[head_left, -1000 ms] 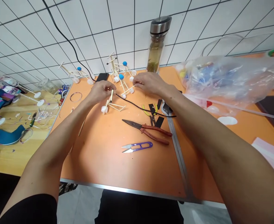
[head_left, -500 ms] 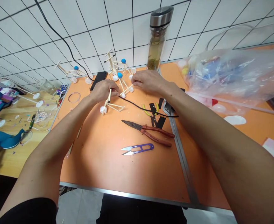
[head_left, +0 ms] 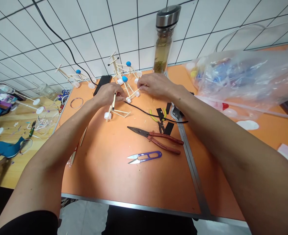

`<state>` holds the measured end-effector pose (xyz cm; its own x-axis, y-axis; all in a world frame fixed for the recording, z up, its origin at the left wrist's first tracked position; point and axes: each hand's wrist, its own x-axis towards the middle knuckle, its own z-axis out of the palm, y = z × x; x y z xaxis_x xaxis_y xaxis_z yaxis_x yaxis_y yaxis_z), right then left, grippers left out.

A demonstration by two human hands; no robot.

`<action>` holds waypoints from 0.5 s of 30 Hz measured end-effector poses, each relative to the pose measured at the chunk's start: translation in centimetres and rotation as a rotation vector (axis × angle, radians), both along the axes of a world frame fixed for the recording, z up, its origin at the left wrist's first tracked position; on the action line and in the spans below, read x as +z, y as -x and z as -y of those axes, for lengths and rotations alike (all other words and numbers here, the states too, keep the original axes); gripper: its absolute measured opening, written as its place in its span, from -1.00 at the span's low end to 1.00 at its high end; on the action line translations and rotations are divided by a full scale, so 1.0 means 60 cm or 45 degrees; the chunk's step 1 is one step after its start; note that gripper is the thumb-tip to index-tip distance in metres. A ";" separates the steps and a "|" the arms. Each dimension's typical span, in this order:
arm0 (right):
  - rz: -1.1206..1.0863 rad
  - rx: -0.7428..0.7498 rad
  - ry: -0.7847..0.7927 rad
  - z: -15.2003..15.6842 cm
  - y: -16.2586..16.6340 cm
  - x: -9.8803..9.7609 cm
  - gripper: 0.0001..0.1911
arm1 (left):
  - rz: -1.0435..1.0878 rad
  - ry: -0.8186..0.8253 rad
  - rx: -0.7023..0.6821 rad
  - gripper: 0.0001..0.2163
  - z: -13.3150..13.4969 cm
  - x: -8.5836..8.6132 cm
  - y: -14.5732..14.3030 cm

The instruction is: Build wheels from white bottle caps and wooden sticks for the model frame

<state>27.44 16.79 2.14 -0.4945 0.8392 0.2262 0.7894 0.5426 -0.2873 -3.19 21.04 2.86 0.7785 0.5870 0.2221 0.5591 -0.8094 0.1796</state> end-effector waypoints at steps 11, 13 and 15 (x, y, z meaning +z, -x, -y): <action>0.004 0.024 -0.014 -0.004 0.001 -0.005 -0.70 | -0.005 0.053 0.100 -0.88 0.013 0.011 -0.008; 0.002 0.019 -0.012 -0.003 0.002 -0.004 -0.70 | -0.002 0.062 0.116 -0.87 0.017 0.014 -0.009; 0.009 0.015 -0.010 -0.001 0.004 -0.002 -0.70 | -0.004 0.069 0.118 -0.87 0.018 0.015 -0.009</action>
<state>27.22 16.87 2.03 -0.5063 0.8314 0.2288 0.7848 0.5543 -0.2773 -2.62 19.94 3.76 0.7208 0.6678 0.1857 0.6319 -0.7432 0.2199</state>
